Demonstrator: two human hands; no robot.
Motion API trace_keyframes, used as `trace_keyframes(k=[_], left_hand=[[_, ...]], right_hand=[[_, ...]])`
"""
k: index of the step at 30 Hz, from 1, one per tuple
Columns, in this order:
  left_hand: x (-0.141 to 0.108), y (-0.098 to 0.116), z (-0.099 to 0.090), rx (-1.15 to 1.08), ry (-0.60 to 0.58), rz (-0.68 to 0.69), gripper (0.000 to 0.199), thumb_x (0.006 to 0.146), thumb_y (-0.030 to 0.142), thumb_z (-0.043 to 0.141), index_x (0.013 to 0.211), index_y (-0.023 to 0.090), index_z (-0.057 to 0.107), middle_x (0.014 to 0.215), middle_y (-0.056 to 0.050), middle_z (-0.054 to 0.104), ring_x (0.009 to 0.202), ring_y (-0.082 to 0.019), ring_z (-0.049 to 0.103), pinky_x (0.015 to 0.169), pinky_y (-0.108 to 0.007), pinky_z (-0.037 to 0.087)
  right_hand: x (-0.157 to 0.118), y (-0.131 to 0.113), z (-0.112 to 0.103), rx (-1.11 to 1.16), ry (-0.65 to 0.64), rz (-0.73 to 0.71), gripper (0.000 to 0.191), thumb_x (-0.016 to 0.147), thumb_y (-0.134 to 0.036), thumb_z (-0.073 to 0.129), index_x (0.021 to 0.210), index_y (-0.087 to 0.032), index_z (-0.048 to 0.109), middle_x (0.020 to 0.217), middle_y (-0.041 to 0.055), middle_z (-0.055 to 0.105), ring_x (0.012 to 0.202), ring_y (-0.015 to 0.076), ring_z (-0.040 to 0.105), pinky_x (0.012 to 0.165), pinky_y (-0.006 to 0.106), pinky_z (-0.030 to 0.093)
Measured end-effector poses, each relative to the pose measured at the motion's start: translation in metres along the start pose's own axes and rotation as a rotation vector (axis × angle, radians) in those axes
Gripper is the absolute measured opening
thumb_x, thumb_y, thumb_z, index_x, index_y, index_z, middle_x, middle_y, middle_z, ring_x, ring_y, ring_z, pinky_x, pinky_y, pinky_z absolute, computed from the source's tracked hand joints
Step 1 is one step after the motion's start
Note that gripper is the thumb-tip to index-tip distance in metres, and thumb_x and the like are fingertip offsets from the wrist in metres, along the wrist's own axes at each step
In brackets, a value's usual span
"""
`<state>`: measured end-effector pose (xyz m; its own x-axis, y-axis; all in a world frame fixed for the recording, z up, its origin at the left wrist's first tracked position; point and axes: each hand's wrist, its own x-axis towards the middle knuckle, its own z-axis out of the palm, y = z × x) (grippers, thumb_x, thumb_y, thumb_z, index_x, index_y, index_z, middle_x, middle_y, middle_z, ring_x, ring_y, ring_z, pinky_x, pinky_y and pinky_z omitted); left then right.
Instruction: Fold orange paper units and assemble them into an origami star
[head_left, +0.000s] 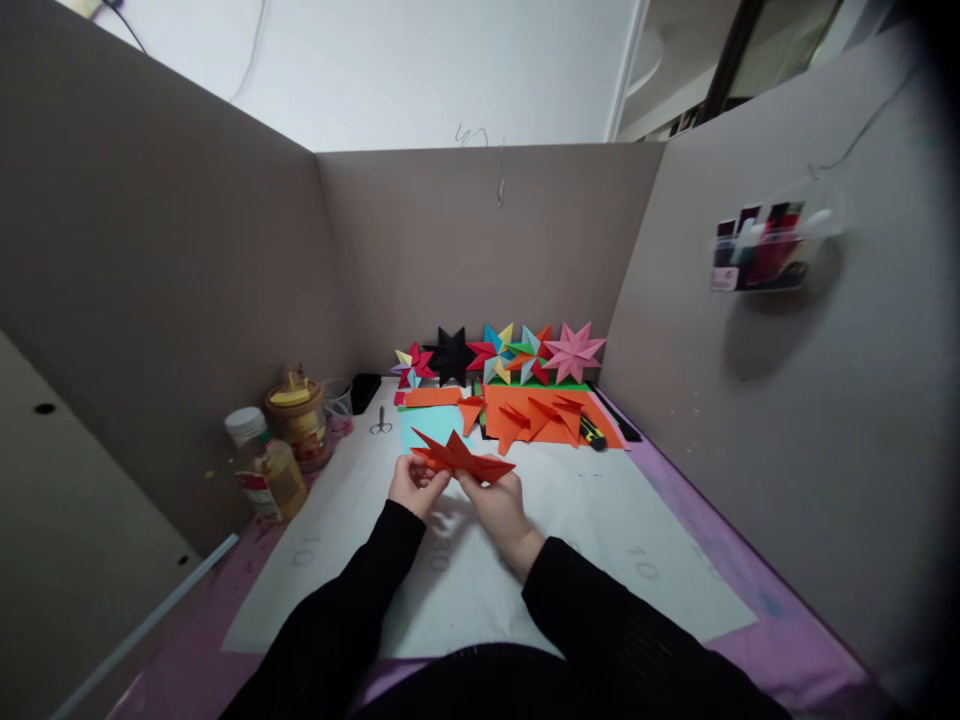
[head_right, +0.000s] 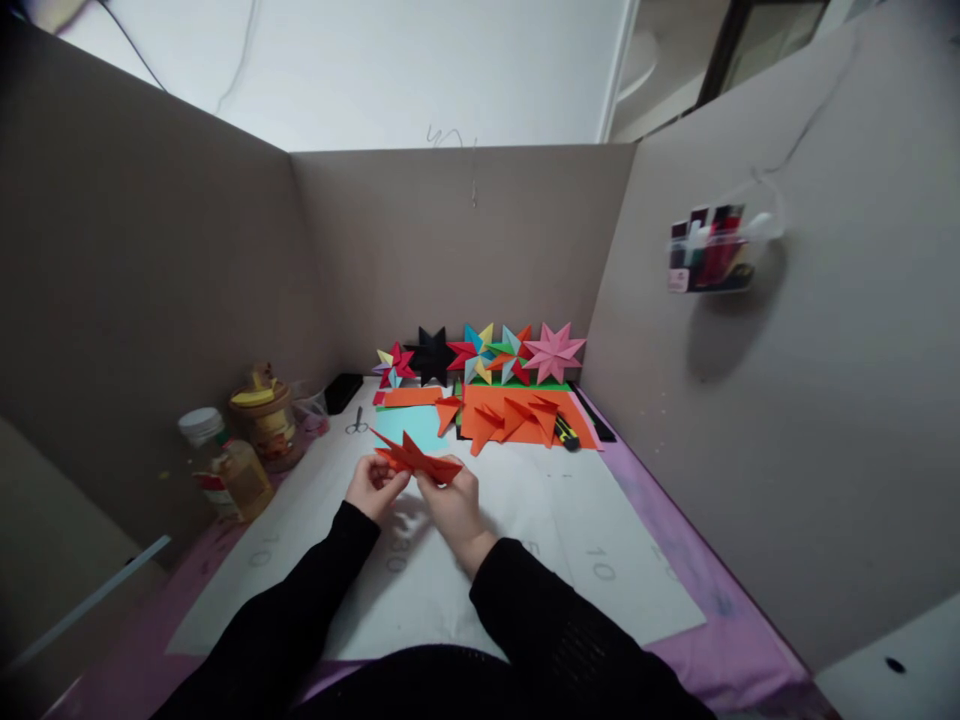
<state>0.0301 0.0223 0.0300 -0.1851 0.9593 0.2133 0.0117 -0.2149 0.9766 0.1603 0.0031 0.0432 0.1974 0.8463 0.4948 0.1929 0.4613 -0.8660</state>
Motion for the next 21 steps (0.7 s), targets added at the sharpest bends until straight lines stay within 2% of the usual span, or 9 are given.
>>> trace_keyframes(k=[3,6,10,14,21], left_hand=[[-0.003,-0.002,0.005,-0.297,0.013,-0.248,0.046,0.054,0.029,0.075,0.083,0.021,0.040,0.065,0.005,0.060,0.055,-0.011,0.059,0.047,-0.020,0.043],[-0.006,0.000,0.008,-0.517,0.000,-0.395,0.048,0.049,0.014,0.077,0.082,0.020,0.043,0.070,0.002,0.065,0.061,-0.012,0.063,0.055,-0.022,0.048],[-0.009,0.009,0.012,-0.711,0.043,-0.537,0.026,0.062,0.003,0.066,0.078,0.017,0.053,0.066,0.002,0.062,0.060,-0.007,0.061,0.058,-0.017,0.049],[-0.015,0.016,0.020,-0.835,0.092,-0.564,0.020,0.069,-0.003,0.054,0.075,0.016,0.058,0.065,0.002,0.060,0.056,-0.006,0.057,0.055,-0.015,0.049],[-0.021,0.021,0.027,-0.925,0.126,-0.537,0.021,0.070,-0.005,0.051,0.076,0.012,0.060,0.065,-0.001,0.061,0.057,-0.008,0.059,0.056,-0.016,0.048]], right_hand=[[0.000,-0.002,-0.002,-0.058,-0.026,-0.093,0.015,0.078,-0.030,0.059,0.071,-0.019,0.066,0.073,0.0036,0.064,0.071,0.0176,0.059,0.071,0.029,0.047],[-0.001,-0.003,-0.003,-0.072,-0.048,-0.143,0.016,0.080,-0.030,0.057,0.071,-0.020,0.065,0.072,0.0032,0.062,0.071,0.0168,0.058,0.069,0.028,0.046],[-0.003,-0.001,-0.002,-0.074,-0.074,-0.175,0.015,0.081,-0.029,0.057,0.070,-0.020,0.063,0.072,0.0029,0.060,0.070,0.0163,0.057,0.068,0.028,0.046],[-0.004,0.002,-0.001,-0.074,-0.073,-0.200,0.014,0.082,-0.027,0.056,0.071,-0.020,0.062,0.072,0.0031,0.060,0.070,0.0164,0.056,0.067,0.028,0.046],[-0.004,0.004,-0.001,-0.101,-0.069,-0.279,0.010,0.081,-0.022,0.057,0.073,-0.020,0.063,0.072,0.0020,0.060,0.070,0.0162,0.055,0.067,0.029,0.044]])
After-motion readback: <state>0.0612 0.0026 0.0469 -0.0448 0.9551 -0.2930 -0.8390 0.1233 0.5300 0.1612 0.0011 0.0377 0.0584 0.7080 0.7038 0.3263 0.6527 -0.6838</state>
